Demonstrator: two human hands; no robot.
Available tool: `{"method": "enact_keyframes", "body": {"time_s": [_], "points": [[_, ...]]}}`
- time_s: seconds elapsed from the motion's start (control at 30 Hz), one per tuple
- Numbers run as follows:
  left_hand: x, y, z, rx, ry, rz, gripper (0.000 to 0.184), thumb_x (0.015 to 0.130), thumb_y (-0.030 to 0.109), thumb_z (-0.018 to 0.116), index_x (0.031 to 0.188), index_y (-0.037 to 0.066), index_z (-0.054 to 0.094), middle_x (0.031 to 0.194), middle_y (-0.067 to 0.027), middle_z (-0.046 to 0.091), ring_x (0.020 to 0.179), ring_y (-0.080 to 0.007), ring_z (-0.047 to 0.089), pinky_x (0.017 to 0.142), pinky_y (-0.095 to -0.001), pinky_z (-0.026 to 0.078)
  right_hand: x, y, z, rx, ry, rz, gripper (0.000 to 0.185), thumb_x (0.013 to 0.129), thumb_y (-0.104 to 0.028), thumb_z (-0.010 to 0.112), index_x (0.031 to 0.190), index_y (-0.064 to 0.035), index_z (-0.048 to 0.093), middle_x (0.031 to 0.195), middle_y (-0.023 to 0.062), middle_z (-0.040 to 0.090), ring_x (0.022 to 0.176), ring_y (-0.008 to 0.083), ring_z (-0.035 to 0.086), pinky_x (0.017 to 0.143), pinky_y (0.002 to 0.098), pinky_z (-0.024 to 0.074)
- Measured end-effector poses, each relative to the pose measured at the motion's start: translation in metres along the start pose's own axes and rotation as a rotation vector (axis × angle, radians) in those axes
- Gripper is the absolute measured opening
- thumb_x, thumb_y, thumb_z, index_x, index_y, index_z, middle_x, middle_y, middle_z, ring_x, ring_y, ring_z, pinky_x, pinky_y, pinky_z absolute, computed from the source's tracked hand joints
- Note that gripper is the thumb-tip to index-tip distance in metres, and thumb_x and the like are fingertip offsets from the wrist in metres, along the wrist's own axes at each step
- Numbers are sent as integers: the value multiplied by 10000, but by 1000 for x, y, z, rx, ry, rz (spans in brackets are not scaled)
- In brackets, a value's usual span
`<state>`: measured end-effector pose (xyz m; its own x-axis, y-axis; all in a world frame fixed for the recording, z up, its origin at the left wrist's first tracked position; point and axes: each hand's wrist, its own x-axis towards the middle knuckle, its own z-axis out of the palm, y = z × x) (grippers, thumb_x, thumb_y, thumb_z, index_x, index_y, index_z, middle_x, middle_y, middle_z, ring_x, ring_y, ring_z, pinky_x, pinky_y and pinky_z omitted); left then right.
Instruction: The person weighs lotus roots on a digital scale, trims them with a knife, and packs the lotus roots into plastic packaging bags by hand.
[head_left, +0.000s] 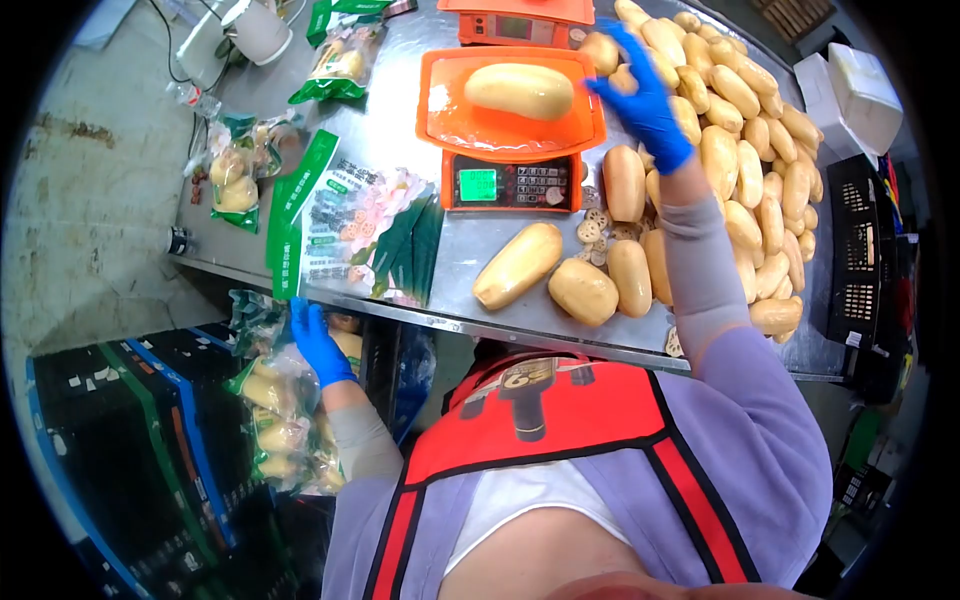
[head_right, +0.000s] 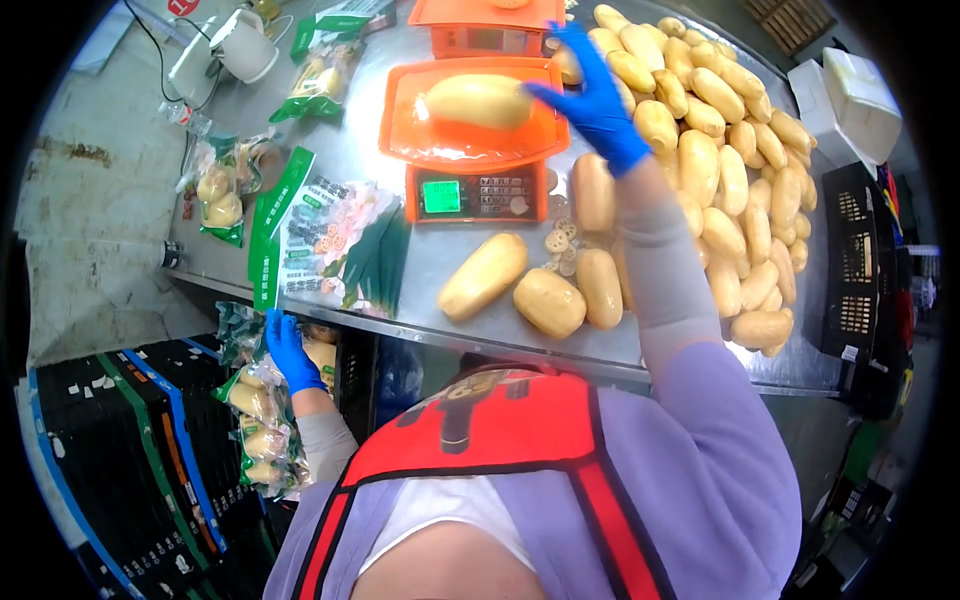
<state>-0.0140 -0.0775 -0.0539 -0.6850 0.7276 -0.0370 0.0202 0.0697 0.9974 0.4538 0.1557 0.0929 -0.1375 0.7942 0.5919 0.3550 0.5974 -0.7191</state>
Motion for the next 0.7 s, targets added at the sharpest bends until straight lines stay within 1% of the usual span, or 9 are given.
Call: {"method": "enact_keyframes", "body": {"time_s": [0.07,0.1,0.17,0.23,0.33,0.47,0.57,0.63,0.7], "points": [[1,-1,-2,3,3,-4,475,869,68,538,1304,-48,388,1327,-135,437,1188,-215,435,1017,-333,323,-19,-4,-37,282,240,211,389,839,-102,604,1211,-18,528,1210,91,548,1086,160,512,969,280,362],[2,-1,-1,2,3,-6,473,868,69,538,1303,-45,391,1320,-132,442,1183,-214,438,1013,-334,327,-35,-8,-61,4,240,117,264,883,-58,511,1128,9,585,1185,90,563,1033,144,539,935,263,391],[5,1,4,20,-9,6,470,865,67,540,1299,-42,397,1310,-126,450,1175,-211,442,1009,-331,330,-70,-5,-86,156,432,232,239,893,-38,455,1045,60,612,1077,116,615,967,175,578,887,272,435],[6,4,11,42,-25,17,466,862,66,541,1295,-39,403,1300,-120,458,1167,-207,445,1004,-329,334,-101,1,-109,71,576,363,244,901,-62,468,1055,79,594,1050,134,617,915,186,594,797,283,496],[7,9,26,26,-50,-27,455,858,63,542,1286,-30,419,1283,-111,468,1152,-196,447,993,-325,338,-144,17,-136,16,641,483,295,879,-68,526,1140,68,550,1152,124,572,1029,199,547,895,307,445],[11,6,40,58,-90,-5,452,856,59,542,1286,-24,430,1280,-107,471,1135,-189,454,973,-326,355,-180,25,-140,-376,546,415,783,720,-182,740,1363,-17,326,1379,129,363,1230,282,365,976,367,364],[8,13,53,52,-103,-19,457,854,57,542,1288,-28,429,1278,-110,473,1130,-191,458,966,-324,364,-189,29,-137,-441,538,526,681,738,-178,728,1311,0,405,1312,131,449,1168,258,438,961,355,382],[8,14,58,55,-113,-27,459,854,56,542,1290,-32,427,1277,-113,474,1129,-193,459,964,-320,366,-183,22,-127,-461,526,556,476,763,-149,706,1176,18,539,1223,127,530,1080,219,509,935,338,407],[10,7,58,100,-154,-3,465,859,61,538,1295,-41,414,1285,-121,469,1145,-195,452,974,-313,357,-178,22,-112,44,585,675,267,792,-116,675,1016,21,624,1156,128,577,1003,189,549,912,310,426]]}}
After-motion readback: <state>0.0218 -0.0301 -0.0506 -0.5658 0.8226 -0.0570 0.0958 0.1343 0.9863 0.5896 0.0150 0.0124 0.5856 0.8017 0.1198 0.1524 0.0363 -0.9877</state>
